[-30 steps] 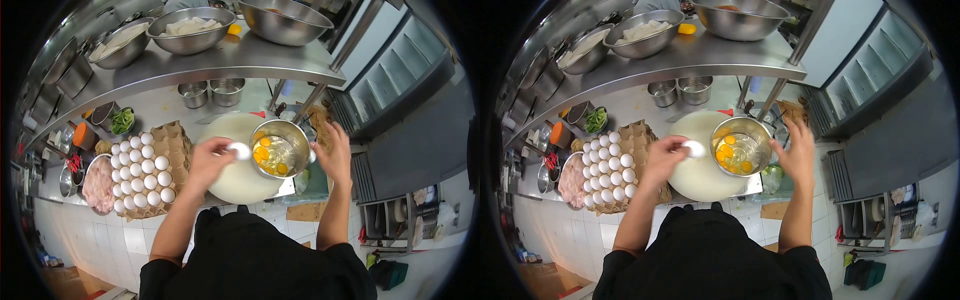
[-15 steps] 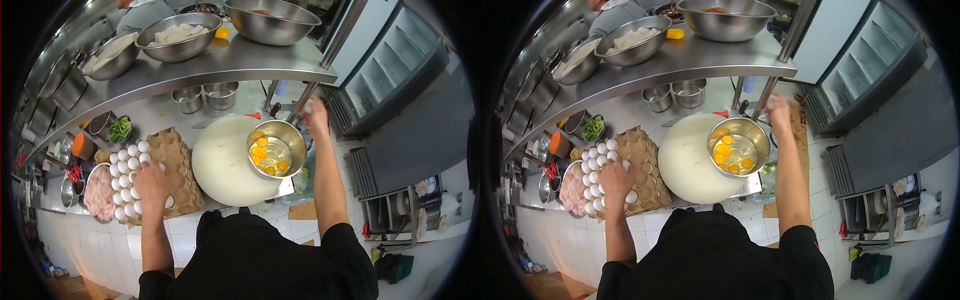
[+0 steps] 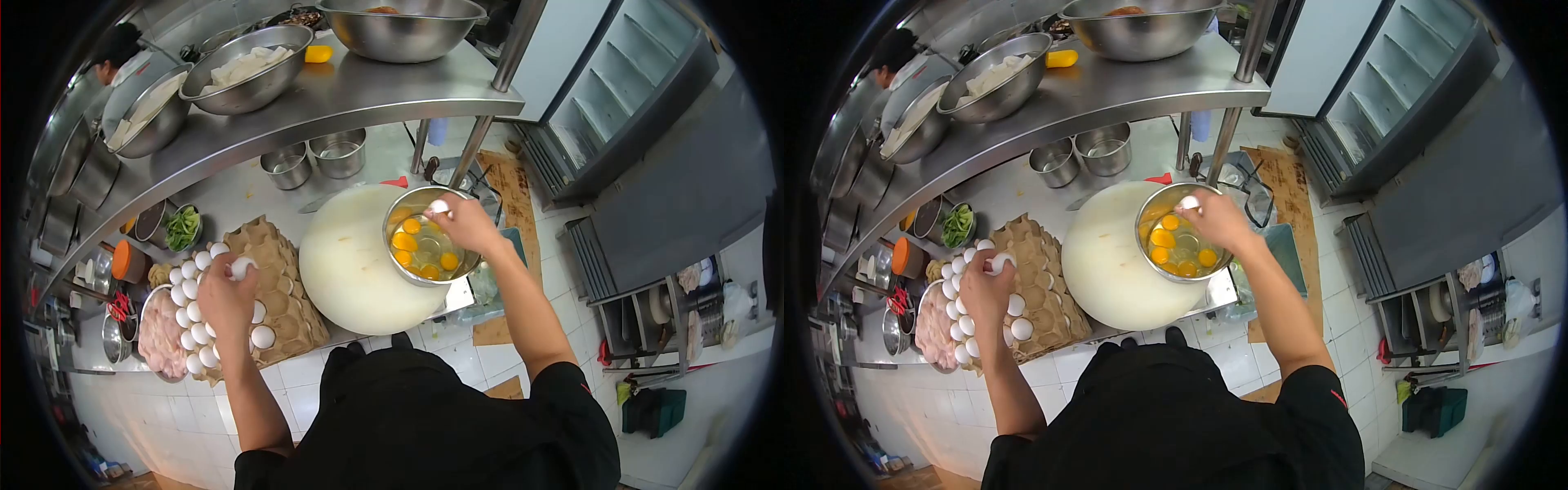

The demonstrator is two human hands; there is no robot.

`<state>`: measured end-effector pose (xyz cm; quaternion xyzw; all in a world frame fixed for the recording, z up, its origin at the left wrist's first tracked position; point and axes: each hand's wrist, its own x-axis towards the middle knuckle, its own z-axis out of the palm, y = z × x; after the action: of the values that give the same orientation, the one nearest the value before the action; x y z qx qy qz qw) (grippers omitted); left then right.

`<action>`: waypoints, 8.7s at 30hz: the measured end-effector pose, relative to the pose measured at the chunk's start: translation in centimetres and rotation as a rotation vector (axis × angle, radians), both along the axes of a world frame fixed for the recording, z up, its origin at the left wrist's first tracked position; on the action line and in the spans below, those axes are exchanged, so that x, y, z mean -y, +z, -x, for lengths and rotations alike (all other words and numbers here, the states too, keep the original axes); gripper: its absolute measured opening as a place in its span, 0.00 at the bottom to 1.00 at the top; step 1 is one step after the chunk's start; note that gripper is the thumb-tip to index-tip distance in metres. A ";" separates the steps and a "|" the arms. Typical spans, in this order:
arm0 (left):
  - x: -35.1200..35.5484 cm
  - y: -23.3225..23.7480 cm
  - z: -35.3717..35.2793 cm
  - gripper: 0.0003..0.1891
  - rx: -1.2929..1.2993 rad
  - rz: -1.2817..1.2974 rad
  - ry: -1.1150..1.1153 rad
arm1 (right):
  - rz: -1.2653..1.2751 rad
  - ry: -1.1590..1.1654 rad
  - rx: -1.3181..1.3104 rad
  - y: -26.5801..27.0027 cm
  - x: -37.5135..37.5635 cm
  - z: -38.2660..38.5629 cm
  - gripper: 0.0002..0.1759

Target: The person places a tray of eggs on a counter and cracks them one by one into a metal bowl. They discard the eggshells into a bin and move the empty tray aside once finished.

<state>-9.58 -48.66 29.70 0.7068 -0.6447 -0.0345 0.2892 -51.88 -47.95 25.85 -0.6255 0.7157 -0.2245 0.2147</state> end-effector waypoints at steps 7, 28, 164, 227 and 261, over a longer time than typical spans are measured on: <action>-1.0 -2.4 7.7 0.14 -0.946 -0.274 -0.452 | 0.794 -0.340 0.120 2.6 -4.3 1.3 0.18; -4.6 0.2 0.8 0.26 0.097 0.129 -0.197 | 0.677 -0.726 1.211 -0.3 5.8 6.4 0.22; -9.9 -2.1 -5.3 0.22 0.269 -0.204 -0.038 | -0.072 0.240 -0.093 -1.2 3.3 -4.2 0.28; -6.1 -2.0 -6.0 0.23 0.032 0.057 -0.021 | 0.000 0.053 0.605 -0.5 2.5 -0.3 0.21; -2.2 -4.2 -6.8 0.25 0.321 0.010 -0.191 | 0.376 -0.371 1.142 -1.0 4.8 8.0 0.29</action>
<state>-2.78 -46.51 25.46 0.6373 -0.7469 0.0549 0.1815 -59.87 -52.70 24.87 -0.2992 0.5331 -0.6786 0.4071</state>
